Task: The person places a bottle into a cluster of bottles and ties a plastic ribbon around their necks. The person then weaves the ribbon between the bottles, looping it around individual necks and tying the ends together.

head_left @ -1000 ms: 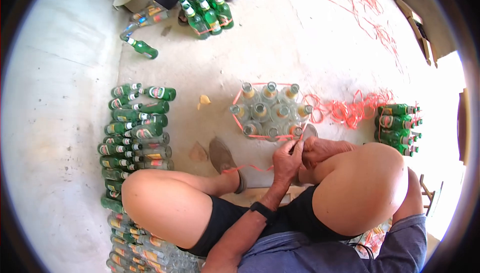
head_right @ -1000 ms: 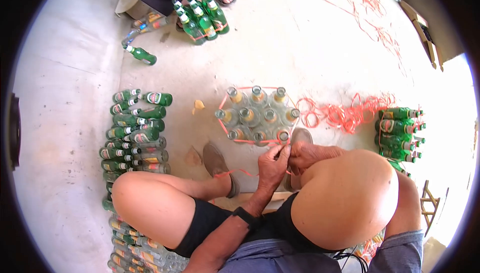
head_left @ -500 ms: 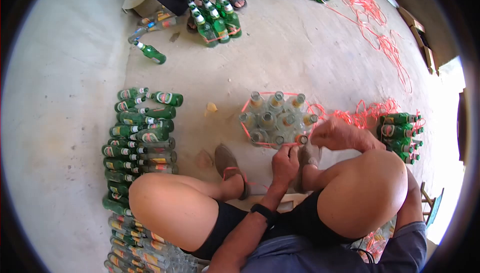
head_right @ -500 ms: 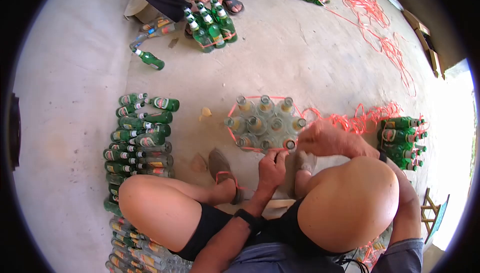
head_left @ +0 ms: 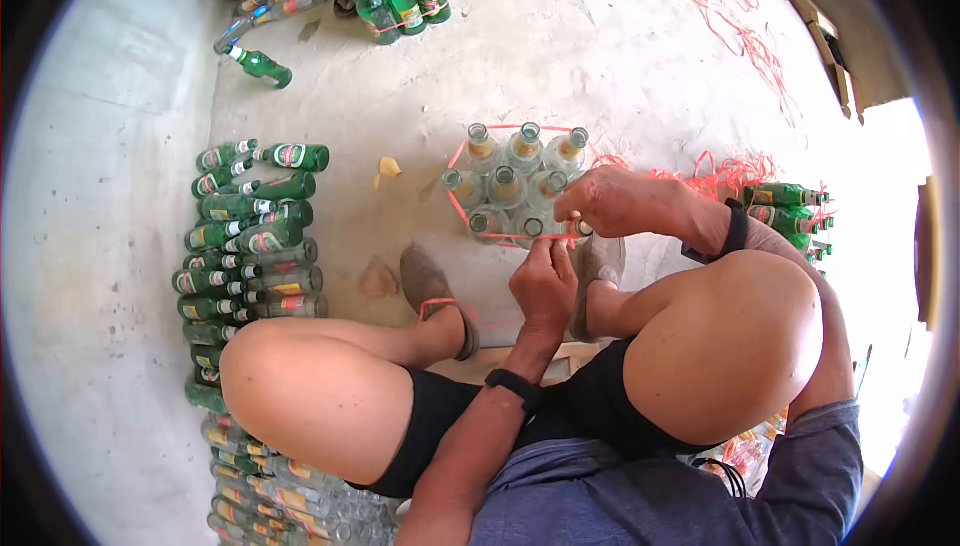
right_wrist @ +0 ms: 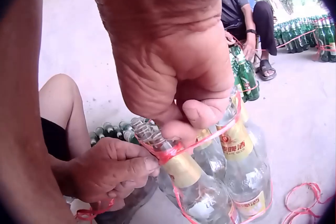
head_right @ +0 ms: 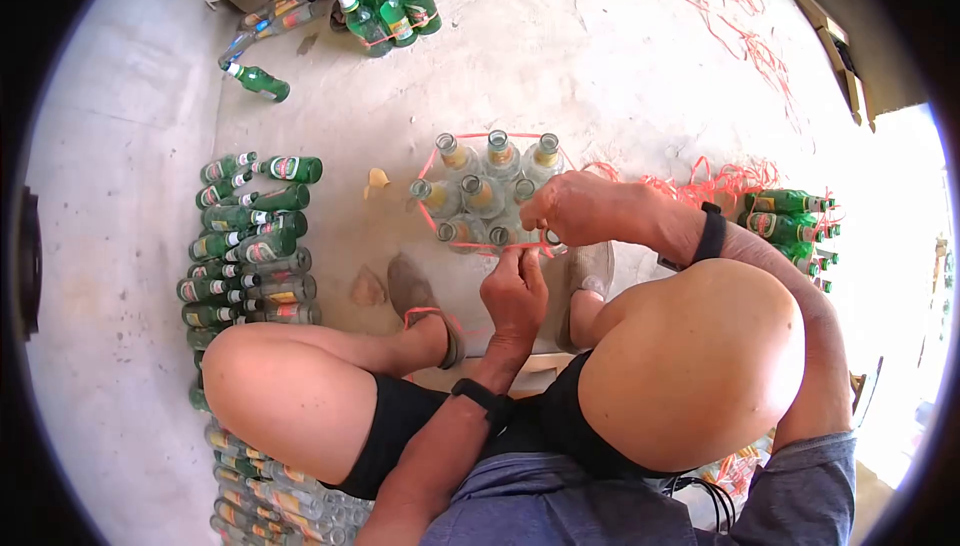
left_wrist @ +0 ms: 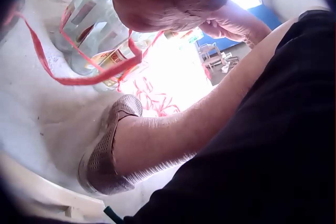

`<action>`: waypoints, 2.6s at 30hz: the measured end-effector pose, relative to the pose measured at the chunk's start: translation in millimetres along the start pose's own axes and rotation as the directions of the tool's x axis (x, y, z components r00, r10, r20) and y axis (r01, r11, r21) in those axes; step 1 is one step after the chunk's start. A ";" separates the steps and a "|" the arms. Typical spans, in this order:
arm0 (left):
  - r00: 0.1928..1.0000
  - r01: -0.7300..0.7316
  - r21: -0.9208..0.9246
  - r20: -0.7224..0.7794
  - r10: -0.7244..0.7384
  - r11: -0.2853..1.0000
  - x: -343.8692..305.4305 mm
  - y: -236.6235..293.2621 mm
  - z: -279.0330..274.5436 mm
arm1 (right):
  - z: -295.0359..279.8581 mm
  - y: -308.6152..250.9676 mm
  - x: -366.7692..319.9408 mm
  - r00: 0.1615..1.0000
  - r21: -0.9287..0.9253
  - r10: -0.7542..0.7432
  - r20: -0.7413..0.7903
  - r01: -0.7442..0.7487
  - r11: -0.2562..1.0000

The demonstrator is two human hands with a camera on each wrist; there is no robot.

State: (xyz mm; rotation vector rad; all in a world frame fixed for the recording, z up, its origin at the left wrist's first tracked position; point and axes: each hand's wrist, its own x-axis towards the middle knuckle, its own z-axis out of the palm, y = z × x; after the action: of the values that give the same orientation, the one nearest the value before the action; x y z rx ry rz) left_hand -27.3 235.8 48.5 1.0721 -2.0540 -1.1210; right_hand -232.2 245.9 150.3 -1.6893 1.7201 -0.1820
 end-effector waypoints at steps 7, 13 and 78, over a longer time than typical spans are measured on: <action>0.993 0.086 -0.058 -0.077 -0.090 0.995 2.5 -9.9 3.3 | 3.0 0.8 15.4 0.993 0.122 -0.047 0.109 0.033 0.992; 0.985 0.138 -0.109 -0.091 -0.149 0.984 2.1 -7.4 1.9 | -2.6 2.1 38.3 0.954 0.038 -0.076 0.291 0.068 0.997; 0.862 0.502 -0.735 0.381 -0.336 0.455 5.0 5.2 -6.2 | -16.0 -27.9 -1.0 0.959 -0.408 -0.283 0.007 0.261 0.875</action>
State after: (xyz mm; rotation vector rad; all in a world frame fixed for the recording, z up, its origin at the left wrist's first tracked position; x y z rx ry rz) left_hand -27.2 230.7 56.5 0.9853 -1.0467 -2.2127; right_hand -218.4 237.0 178.0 -2.2534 1.6277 0.0079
